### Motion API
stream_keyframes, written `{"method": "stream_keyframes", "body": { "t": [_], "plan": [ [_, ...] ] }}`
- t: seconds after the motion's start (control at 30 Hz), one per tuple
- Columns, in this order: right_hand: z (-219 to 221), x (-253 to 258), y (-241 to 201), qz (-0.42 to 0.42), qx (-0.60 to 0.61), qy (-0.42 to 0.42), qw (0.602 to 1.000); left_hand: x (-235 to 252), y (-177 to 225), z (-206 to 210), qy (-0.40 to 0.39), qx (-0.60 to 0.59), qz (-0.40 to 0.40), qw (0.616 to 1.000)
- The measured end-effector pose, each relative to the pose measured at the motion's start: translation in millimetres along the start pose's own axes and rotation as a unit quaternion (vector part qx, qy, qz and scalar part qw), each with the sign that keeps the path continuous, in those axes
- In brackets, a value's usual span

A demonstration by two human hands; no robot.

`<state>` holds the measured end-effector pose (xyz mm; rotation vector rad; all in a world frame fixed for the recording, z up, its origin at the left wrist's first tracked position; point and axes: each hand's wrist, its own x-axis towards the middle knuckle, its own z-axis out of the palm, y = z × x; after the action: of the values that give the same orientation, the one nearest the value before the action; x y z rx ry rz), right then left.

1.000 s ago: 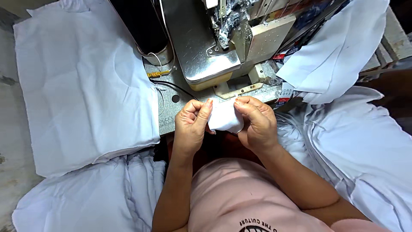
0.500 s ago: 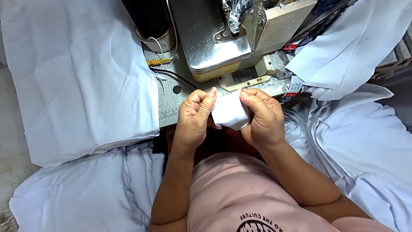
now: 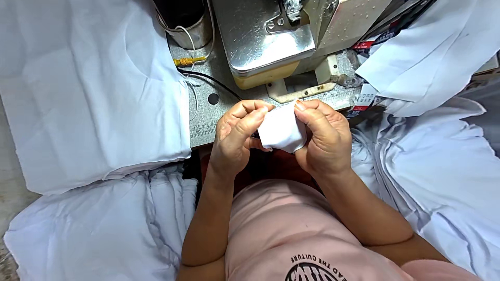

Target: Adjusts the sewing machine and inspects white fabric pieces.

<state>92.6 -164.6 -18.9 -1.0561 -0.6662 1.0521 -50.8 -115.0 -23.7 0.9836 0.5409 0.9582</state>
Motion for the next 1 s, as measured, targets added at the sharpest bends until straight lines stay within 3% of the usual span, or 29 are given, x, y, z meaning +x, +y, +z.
{"method": "stream_keyframes", "body": {
  "t": [0.4,1.0],
  "plan": [
    [-0.5,-0.2,2.8,0.016,0.008,-0.005,1.0,-1.5,-3.5,-3.2,0.011,0.052,0.02,0.998],
    [-0.4,-2.1,3.6,0.03,0.026,-0.008,0.999,-2.0,-6.4,-5.6,-0.005,0.033,0.022,0.999]
  ]
}}
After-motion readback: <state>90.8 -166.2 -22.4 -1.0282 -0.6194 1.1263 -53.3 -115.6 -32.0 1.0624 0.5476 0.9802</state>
